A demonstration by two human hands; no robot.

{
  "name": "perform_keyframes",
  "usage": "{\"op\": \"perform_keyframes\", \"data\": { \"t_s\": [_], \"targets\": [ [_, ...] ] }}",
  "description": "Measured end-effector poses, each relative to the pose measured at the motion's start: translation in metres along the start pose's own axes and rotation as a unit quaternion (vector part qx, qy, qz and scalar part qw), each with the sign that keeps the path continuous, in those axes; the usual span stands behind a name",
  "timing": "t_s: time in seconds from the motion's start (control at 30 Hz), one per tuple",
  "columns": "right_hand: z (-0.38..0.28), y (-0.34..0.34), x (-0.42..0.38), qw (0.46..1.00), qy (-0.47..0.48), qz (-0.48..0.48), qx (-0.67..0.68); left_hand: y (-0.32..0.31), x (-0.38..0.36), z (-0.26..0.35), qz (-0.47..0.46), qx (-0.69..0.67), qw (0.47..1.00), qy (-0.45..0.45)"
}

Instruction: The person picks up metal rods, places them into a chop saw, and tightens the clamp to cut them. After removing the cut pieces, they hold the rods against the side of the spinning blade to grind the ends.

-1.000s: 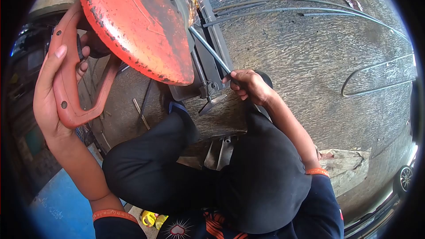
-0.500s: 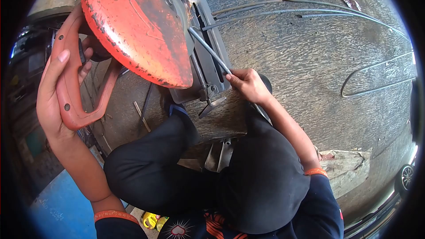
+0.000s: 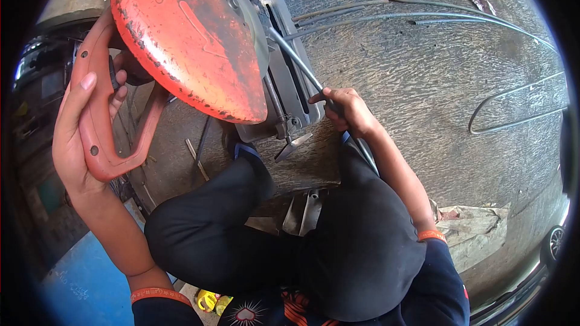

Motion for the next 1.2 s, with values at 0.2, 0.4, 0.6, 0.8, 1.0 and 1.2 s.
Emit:
{"op": "perform_keyframes", "data": {
  "t_s": [0.2, 0.4, 0.6, 0.8, 1.0, 1.2],
  "targets": [
    [0.013, -0.004, 0.007, 0.999, 0.009, -0.009, -0.039, 0.004, 0.001, 0.0, -0.03, -0.041, 0.999, -0.005],
    [0.02, -0.009, 0.007, 1.0, -0.004, 0.015, -0.017, 0.01, 0.003, -0.002, -0.05, -0.041, 0.998, 0.001],
    [0.019, -0.011, 0.005, 0.993, 0.025, 0.07, -0.095, 0.009, 0.003, -0.002, -0.042, -0.015, 0.999, -0.004],
    [0.024, -0.013, 0.007, 0.96, 0.11, 0.141, -0.218, 0.007, 0.003, -0.001, -0.021, -0.002, 1.0, -0.007],
    [0.016, -0.015, 0.0, 0.929, 0.096, 0.211, -0.29, 0.006, 0.002, -0.001, -0.018, 0.017, 1.0, -0.005],
    [-0.04, 0.017, -0.008, 0.768, 0.203, 0.355, -0.494, 0.002, 0.001, 0.002, -0.017, 0.051, 0.999, -0.005]
  ]
}}
Point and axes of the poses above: each hand's wrist, its own x-axis towards the middle knuckle, its own y-axis out of the back of the hand, z = x × y, the point moved 1 cm from there along x, towards the middle knuckle, and after that the axes turned 11 degrees about -y, right-handed, at the moved point
